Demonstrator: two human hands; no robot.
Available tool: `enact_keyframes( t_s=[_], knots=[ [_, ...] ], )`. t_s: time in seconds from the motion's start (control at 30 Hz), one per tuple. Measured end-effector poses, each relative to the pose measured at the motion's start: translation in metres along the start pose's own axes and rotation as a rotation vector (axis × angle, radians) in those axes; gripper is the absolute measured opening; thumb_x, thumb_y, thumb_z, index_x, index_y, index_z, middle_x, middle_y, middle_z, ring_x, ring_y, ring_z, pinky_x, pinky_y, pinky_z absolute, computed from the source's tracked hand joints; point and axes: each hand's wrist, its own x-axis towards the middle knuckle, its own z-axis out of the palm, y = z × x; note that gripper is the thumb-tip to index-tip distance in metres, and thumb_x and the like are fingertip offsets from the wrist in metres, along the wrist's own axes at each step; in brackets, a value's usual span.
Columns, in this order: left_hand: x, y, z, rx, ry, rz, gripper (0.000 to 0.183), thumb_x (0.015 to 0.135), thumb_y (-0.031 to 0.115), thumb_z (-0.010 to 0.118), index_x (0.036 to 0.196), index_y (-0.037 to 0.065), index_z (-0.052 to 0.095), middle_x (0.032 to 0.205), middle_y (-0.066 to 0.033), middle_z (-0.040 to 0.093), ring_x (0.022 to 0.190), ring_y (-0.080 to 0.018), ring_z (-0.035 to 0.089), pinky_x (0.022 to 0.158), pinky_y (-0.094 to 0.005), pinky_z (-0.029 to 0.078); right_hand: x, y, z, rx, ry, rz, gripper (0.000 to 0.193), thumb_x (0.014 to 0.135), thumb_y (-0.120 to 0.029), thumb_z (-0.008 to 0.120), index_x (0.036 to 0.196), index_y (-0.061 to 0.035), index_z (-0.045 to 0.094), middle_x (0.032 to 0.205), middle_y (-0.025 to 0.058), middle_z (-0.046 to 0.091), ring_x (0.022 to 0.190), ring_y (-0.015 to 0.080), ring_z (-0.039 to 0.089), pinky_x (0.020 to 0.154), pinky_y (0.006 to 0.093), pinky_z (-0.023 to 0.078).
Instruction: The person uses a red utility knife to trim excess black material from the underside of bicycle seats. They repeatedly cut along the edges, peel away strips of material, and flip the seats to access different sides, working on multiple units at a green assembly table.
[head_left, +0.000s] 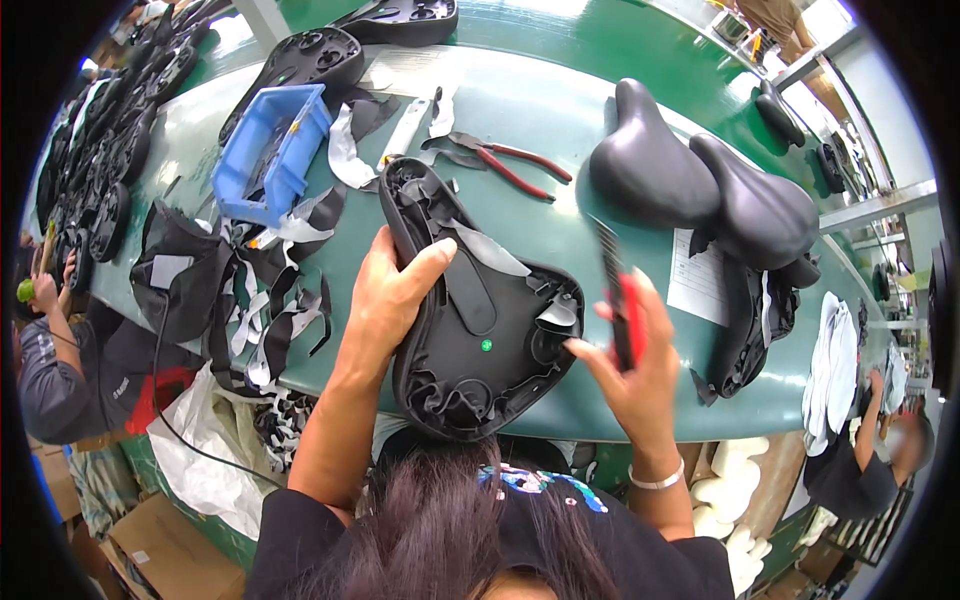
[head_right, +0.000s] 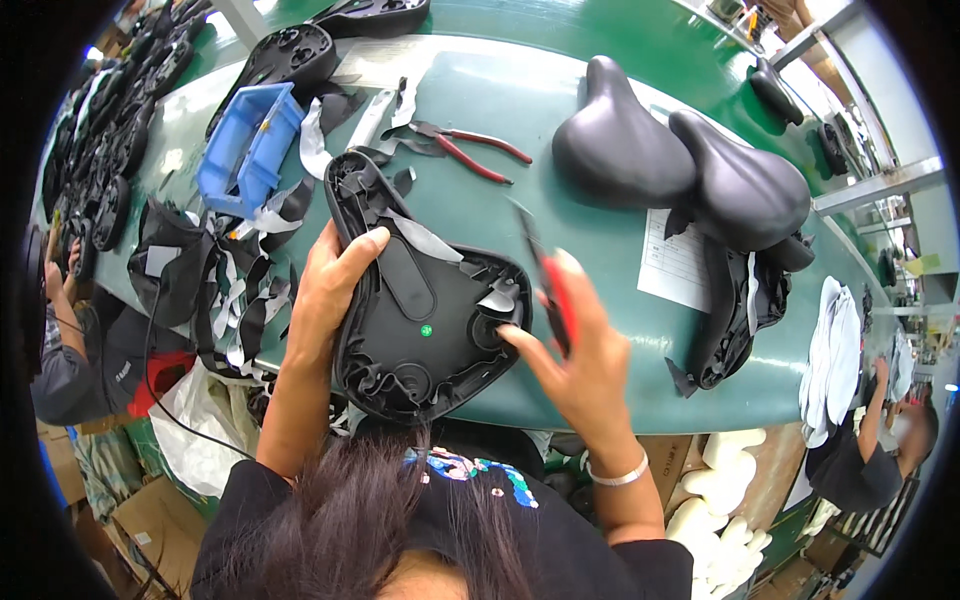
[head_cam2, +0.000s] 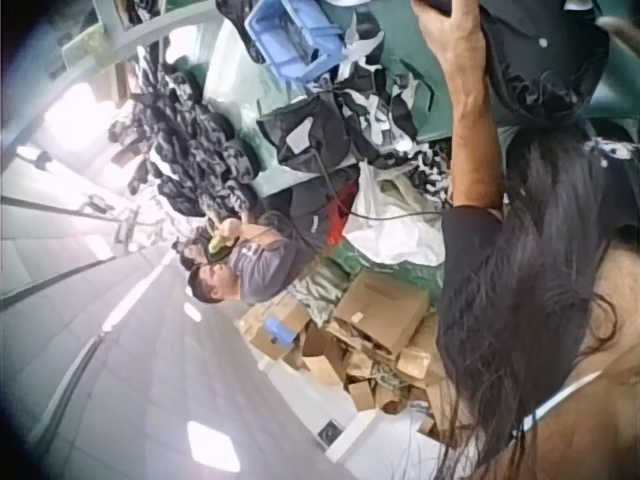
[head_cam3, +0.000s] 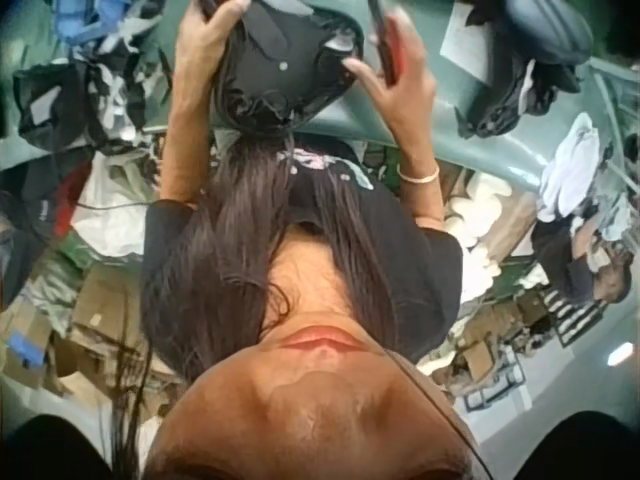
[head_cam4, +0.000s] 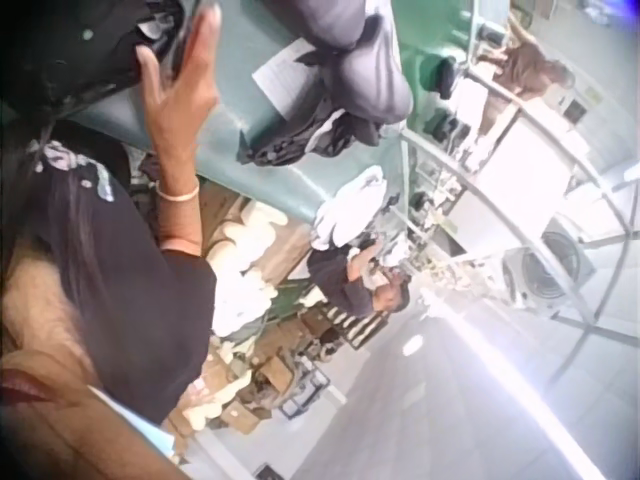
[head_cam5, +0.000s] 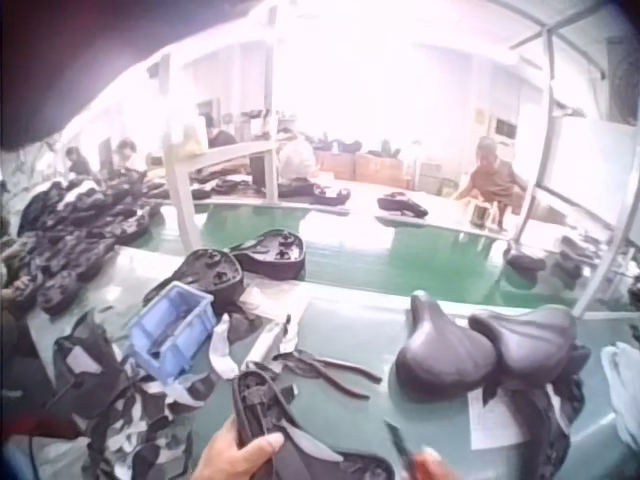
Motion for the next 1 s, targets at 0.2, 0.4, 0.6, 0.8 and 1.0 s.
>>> enact_keyframes(
  t_s=[0.2, 0.4, 0.6, 0.8, 1.0],
  knots=[
    [-0.009, -0.019, -0.022, 0.159, 0.163, 0.072, 0.055, 0.076, 0.031, 0.074, 0.112, -0.005, 0.051, 0.095, -0.0110, 0.061, 0.085, -0.0166, 0.057, 0.077, -0.0312, 0.047, 0.042, 0.022, 0.007, 0.368, -0.056, 0.276, 0.053, 0.080, -0.004, 0.064, 0.129, -0.0029, 0.045, 0.087, 0.0084, 0.062, 0.065, 0.0106, 0.057, 0.055, 0.0222, 0.047],
    [-0.019, 0.010, 0.026, 0.997, -0.075, 0.772, 0.041, 0.069, 0.026, 0.077, 0.099, 0.004, 0.059, 0.089, -0.0107, 0.059, 0.086, -0.0276, 0.056, 0.076, -0.0382, 0.044, 0.050, 0.008, 0.010, 0.533, -0.135, 0.438, 0.044, 0.081, -0.006, 0.065, 0.122, -0.0043, 0.050, 0.078, 0.0001, 0.055, 0.064, 0.0053, 0.052, 0.056, 0.0220, 0.045],
    [-0.008, -0.006, 0.049, 0.868, -0.439, 0.849, 0.009, 0.074, 0.014, 0.063, 0.074, 0.007, 0.058, 0.067, -0.0056, 0.054, 0.074, -0.0251, 0.050, 0.070, -0.0385, 0.039, 0.031, 0.009, -0.029, 0.008, -0.287, 0.085, 0.054, 0.080, -0.011, 0.069, 0.130, -0.0066, 0.048, 0.102, 0.0137, 0.066, 0.080, 0.0328, 0.065, 0.070, 0.0341, 0.051],
    [0.000, -0.006, 0.046, 0.757, -0.571, 0.745, 0.026, 0.076, 0.018, 0.062, 0.060, 0.004, 0.047, 0.057, -0.0082, 0.040, 0.068, -0.0237, 0.045, 0.067, -0.0372, 0.032, 0.017, 0.012, -0.047, -0.530, -0.506, -0.133, 0.054, 0.083, -0.017, 0.067, 0.134, -0.0200, 0.050, 0.080, 0.0041, 0.061, 0.060, 0.0229, 0.061, 0.050, 0.0358, 0.046],
    [0.007, 0.010, 0.026, -0.175, -0.499, -0.024, 0.011, 0.080, 0.011, 0.059, 0.071, 0.004, 0.059, 0.062, -0.0008, 0.053, 0.071, -0.0102, 0.046, 0.071, -0.0251, 0.035, -0.017, 0.002, -0.042, -0.659, -0.525, -0.020, 0.056, 0.084, -0.016, 0.065, 0.137, -0.0180, 0.045, 0.069, 0.0093, 0.052, 0.054, 0.0273, 0.056, 0.046, 0.0391, 0.042]
  ],
)
